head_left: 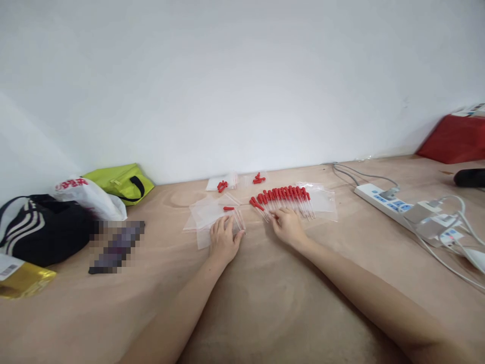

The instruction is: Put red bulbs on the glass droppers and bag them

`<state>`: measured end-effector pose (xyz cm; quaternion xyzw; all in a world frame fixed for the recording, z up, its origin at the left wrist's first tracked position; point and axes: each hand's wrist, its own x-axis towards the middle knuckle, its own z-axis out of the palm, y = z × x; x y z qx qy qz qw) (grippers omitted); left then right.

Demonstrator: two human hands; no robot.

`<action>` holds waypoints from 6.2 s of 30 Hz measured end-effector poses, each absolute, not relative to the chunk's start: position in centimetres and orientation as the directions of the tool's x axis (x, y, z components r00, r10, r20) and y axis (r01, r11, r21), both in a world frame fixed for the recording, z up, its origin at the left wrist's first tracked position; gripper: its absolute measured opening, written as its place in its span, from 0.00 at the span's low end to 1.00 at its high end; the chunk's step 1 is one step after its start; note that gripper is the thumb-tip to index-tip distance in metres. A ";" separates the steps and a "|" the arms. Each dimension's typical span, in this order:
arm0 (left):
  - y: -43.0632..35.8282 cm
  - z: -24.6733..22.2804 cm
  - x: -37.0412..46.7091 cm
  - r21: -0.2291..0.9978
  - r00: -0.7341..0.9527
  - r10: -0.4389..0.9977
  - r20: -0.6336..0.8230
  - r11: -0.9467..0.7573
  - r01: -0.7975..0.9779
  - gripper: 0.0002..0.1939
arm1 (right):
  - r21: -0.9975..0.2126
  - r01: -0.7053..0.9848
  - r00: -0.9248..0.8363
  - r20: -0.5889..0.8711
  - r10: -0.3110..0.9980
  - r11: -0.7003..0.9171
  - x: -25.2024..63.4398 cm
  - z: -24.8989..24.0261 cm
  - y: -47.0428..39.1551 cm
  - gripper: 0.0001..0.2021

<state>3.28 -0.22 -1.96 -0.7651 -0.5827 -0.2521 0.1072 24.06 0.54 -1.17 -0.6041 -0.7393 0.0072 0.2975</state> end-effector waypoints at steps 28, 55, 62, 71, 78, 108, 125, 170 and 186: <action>0.1 -2.5 3.0 0.174 0.264 0.896 0.357 -0.342 0.923 0.16 | -0.255 0.964 -0.032 0.153 0.988 0.071 15.2 0.5 4.0 0.14; 7.5 1.2 1.5 0.262 0.165 0.901 0.402 -0.285 0.922 0.05 | -0.195 0.830 -0.322 0.599 0.733 0.523 26.8 -3.3 -1.8 0.12; -1.3 -0.9 4.3 0.535 0.371 0.842 0.393 -0.537 0.653 0.05 | -0.266 0.760 -0.387 0.548 0.742 0.593 26.6 -2.7 -2.4 0.09; -2.7 -1.2 5.0 0.566 0.463 0.815 0.348 -0.577 0.589 0.09 | -0.414 0.636 -0.453 0.483 0.749 0.652 25.7 -1.9 -3.4 0.07; -3.0 -0.7 5.2 0.587 0.481 0.815 0.324 -0.572 0.573 0.08 | -0.425 0.605 -0.484 0.474 0.735 0.673 25.6 -1.8 -3.4 0.07; -3.3 -1.4 5.2 0.409 0.589 0.695 0.411 -0.719 0.562 0.09 | -0.273 0.623 -0.564 0.494 0.662 0.733 24.0 -2.5 -3.3 0.11; -3.0 -0.7 4.4 0.543 0.505 0.768 0.394 -0.638 0.547 0.09 | -0.290 0.657 -0.510 0.510 0.693 0.696 25.3 -2.7 -3.3 0.12; -2.0 -1.8 3.2 0.056 0.319 0.932 0.171 -0.332 0.942 0.27 | -0.438 0.895 0.091 0.374 0.923 0.089 20.4 -1.6 4.1 0.11; -7.1 -1.6 6.4 0.268 0.539 0.802 0.257 -0.595 0.758 0.25 | -0.382 0.617 -0.510 0.472 0.719 0.688 26.4 -2.3 -4.0 0.12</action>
